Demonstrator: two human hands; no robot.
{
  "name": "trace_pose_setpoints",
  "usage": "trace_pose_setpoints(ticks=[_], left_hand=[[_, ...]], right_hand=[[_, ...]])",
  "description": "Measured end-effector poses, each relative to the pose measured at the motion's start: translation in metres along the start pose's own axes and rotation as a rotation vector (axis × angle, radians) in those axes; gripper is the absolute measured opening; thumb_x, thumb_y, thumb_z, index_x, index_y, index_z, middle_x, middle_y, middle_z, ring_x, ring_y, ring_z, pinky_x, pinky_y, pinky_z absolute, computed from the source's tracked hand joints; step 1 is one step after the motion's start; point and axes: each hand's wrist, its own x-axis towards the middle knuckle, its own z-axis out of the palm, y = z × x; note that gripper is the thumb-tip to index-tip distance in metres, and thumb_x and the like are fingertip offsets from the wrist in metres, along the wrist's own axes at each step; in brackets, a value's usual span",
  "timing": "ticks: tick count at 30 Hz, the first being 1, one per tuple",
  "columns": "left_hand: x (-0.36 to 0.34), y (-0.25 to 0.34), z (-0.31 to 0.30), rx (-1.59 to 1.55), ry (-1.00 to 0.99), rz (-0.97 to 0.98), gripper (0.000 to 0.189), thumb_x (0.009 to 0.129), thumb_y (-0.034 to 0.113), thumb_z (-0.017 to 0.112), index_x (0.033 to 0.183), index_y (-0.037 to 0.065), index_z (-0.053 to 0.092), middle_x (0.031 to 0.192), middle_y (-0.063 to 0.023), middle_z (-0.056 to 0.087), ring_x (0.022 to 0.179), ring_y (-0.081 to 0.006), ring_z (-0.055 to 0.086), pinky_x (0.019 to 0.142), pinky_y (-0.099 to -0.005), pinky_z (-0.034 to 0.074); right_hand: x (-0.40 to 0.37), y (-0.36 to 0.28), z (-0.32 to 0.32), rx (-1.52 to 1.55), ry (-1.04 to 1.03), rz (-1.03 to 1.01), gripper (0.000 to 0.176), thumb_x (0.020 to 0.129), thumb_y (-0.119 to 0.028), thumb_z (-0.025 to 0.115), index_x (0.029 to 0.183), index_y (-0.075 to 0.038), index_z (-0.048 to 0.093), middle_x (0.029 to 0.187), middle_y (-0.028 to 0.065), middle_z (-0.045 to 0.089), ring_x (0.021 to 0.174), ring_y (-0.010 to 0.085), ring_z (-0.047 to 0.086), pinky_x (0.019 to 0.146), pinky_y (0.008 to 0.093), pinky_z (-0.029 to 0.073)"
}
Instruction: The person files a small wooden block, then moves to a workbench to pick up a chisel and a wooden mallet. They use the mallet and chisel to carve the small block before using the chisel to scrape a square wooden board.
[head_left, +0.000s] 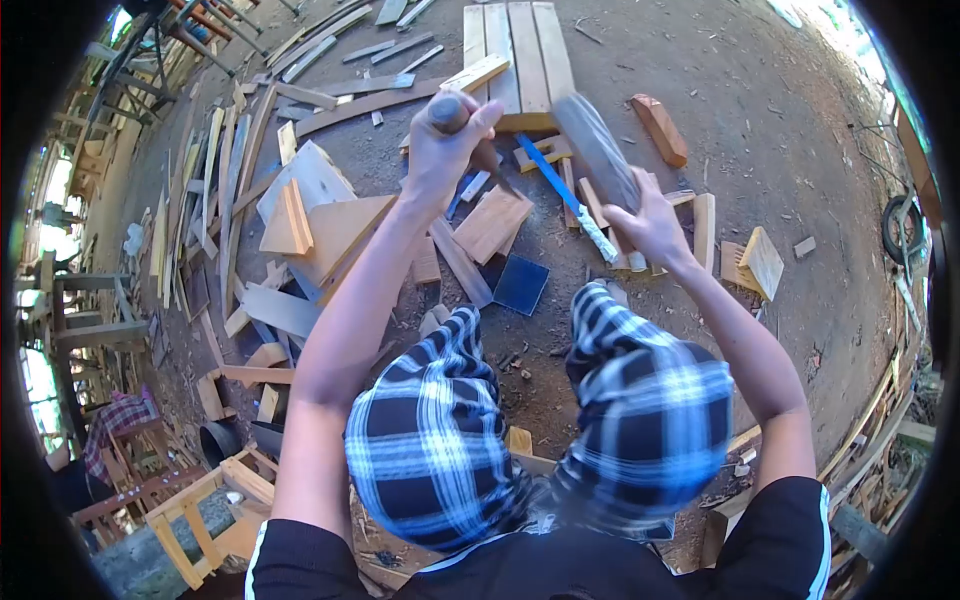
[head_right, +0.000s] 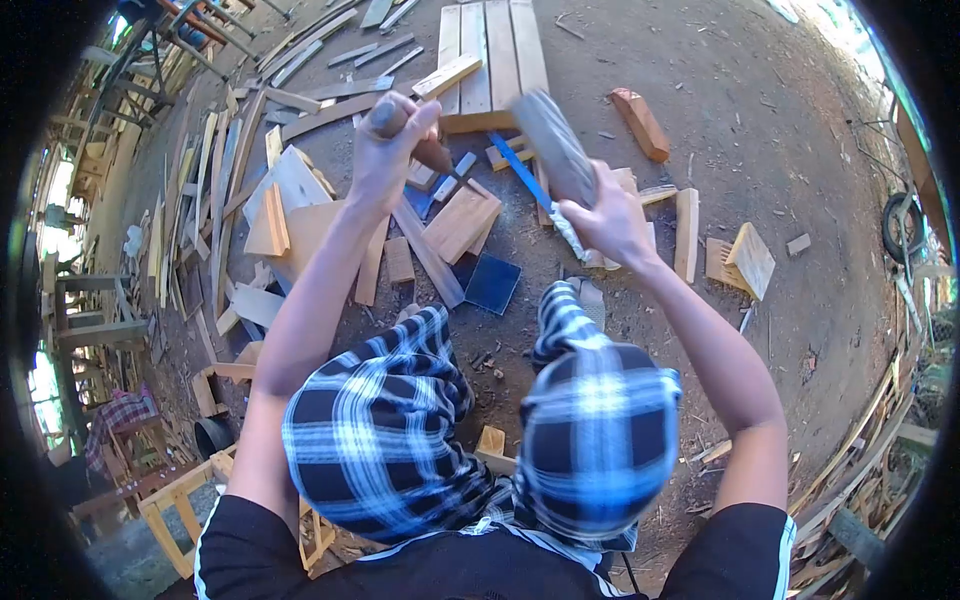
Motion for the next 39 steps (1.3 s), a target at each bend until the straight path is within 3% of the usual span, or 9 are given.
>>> trace_pose_setpoints(ticks=[2, 7, 12, 13, 16, 22, 32, 34, 39], left_hand=[[0.007, 0.003, -0.001, -0.069, -0.009, -0.012, 0.019, 0.087, 0.017, 0.075, 0.081, 0.008, 0.059, 0.070, 0.0001, 0.060, 0.067, -0.0087, 0.058, 0.066, -0.0261, 0.047], [0.030, 0.021, 0.038, 0.048, -0.313, -0.091, 0.021, 0.088, 0.024, 0.074, 0.085, 0.006, 0.063, 0.075, -0.0013, 0.064, 0.074, -0.0089, 0.062, 0.073, -0.0239, 0.050], [0.059, 0.005, 0.068, 0.517, -0.528, 0.405, 0.050, 0.085, 0.044, 0.074, 0.111, 0.004, 0.062, 0.102, -0.0092, 0.064, 0.096, -0.0178, 0.065, 0.087, -0.0336, 0.053], [0.068, 0.001, 0.056, 0.390, -0.631, 0.295, 0.073, 0.081, 0.061, 0.069, 0.126, 0.005, 0.057, 0.120, -0.0227, 0.052, 0.118, -0.0344, 0.053, 0.092, -0.0385, 0.052], [0.086, -0.027, 0.007, 0.356, -0.667, -0.039, 0.036, 0.094, 0.019, 0.062, 0.125, 0.002, 0.057, 0.122, -0.0123, 0.059, 0.113, -0.0261, 0.059, 0.100, -0.0368, 0.050], [0.049, -0.175, -0.053, 1.481, -1.279, 0.539, 0.012, 0.076, 0.012, 0.065, 0.086, 0.010, 0.071, 0.110, -0.0067, 0.056, 0.107, -0.0210, 0.053, 0.088, -0.0311, 0.049], [0.072, -0.128, -0.061, 1.256, -0.969, 0.829, 0.039, 0.066, 0.008, 0.074, 0.104, 0.009, 0.065, 0.124, -0.0081, 0.059, 0.122, -0.0285, 0.055, 0.102, -0.0370, 0.047], [0.060, -0.102, -0.055, 1.000, -0.587, 0.619, 0.040, 0.071, 0.008, 0.074, 0.110, 0.007, 0.063, 0.116, -0.0098, 0.065, 0.111, -0.0314, 0.062, 0.093, -0.0384, 0.053], [-0.003, -0.040, -0.034, 0.933, -0.499, 0.460, 0.038, 0.078, 0.005, 0.072, 0.115, 0.004, 0.061, 0.105, -0.0138, 0.062, 0.090, -0.0304, 0.065, 0.078, -0.0398, 0.054]], right_hand=[[0.005, 0.030, 0.002, -0.139, -0.101, 0.179, 0.078, 0.077, -0.030, 0.067, 0.141, 0.003, 0.038, 0.126, 0.0279, 0.056, 0.118, 0.0374, 0.056, 0.106, 0.0411, 0.041], [0.036, -0.008, 0.001, -0.383, 0.082, -0.544, 0.075, 0.081, -0.028, 0.075, 0.139, 0.001, 0.039, 0.127, 0.0209, 0.054, 0.121, 0.0326, 0.053, 0.107, 0.0416, 0.041], [0.073, -0.043, 0.003, 0.248, -0.118, -0.269, 0.043, 0.088, -0.022, 0.071, 0.124, -0.005, 0.054, 0.111, 0.0087, 0.063, 0.102, 0.0162, 0.061, 0.086, 0.0326, 0.052], [0.080, -0.031, 0.002, 0.246, -0.098, -0.264, 0.036, 0.088, -0.021, 0.070, 0.117, -0.005, 0.057, 0.105, 0.0065, 0.064, 0.095, 0.0140, 0.063, 0.081, 0.0308, 0.053], [0.084, -0.011, 0.007, 0.517, -0.007, -0.337, 0.017, 0.089, -0.016, 0.069, 0.102, -0.006, 0.062, 0.092, 0.0014, 0.064, 0.078, 0.0064, 0.063, 0.063, 0.0208, 0.054], [0.081, -0.002, 0.008, 0.677, 0.039, -0.187, 0.019, 0.088, -0.014, 0.070, 0.101, -0.004, 0.060, 0.094, 0.0047, 0.062, 0.080, 0.0082, 0.063, 0.064, 0.0207, 0.057], [0.062, -0.003, 0.014, 0.588, 0.052, -0.180, 0.020, 0.090, -0.010, 0.064, 0.107, -0.003, 0.056, 0.101, 0.0061, 0.056, 0.082, 0.0100, 0.061, 0.068, 0.0239, 0.055], [0.063, -0.001, 0.015, 0.621, 0.090, -0.227, 0.018, 0.089, -0.007, 0.063, 0.106, -0.003, 0.055, 0.101, 0.0062, 0.055, 0.084, 0.0109, 0.061, 0.071, 0.0244, 0.056], [0.059, -0.005, 0.010, 0.703, 0.076, -0.184, 0.021, 0.086, -0.013, 0.068, 0.102, -0.004, 0.058, 0.104, 0.0045, 0.052, 0.094, 0.0117, 0.058, 0.077, 0.0252, 0.054]])
